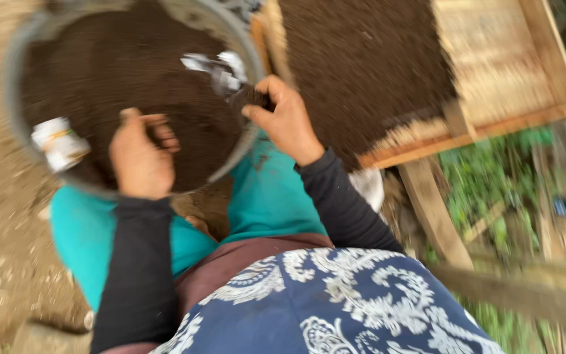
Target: The person scoops soil from a large metal basin and fills small white seed pouches by hand. They then place the filled pouches onto a wooden tray filled with soil. The process is repeated continuously throughout the video.
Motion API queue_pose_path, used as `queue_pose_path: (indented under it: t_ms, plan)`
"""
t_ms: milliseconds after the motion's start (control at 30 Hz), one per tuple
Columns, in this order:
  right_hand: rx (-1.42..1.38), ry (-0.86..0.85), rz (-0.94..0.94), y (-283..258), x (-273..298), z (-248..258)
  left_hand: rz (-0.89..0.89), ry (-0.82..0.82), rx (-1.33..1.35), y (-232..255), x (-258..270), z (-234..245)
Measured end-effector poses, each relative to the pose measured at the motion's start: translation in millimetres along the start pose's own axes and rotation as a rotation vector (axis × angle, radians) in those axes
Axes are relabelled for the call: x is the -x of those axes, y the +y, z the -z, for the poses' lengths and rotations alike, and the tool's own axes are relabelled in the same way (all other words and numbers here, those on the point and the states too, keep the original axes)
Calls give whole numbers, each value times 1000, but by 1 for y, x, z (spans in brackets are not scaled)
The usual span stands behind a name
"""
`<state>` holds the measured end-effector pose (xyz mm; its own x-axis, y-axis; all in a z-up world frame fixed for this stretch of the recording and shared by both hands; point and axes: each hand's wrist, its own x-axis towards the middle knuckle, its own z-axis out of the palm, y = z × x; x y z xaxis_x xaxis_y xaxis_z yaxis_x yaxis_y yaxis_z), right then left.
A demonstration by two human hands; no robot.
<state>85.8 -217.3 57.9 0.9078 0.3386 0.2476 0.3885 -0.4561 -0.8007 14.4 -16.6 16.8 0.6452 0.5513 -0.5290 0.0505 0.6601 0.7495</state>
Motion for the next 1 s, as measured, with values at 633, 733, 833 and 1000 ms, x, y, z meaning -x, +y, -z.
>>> queue_pose_path:
  t_ms: [633,733,833,1000]
  plan:
    - [501,224,-685,141,124,169,-1186,-250,-939,-24,0,43]
    - [535,-110,-653,148,123,165,-1190,-193,-954,-28,-4,48]
    - [481,-197,-599,137,118,173,-1134,-209,-828,-30,-7,50]
    - [346,-231,-1019,109,96,171,-1130,-233,-815,-30,-3,44]
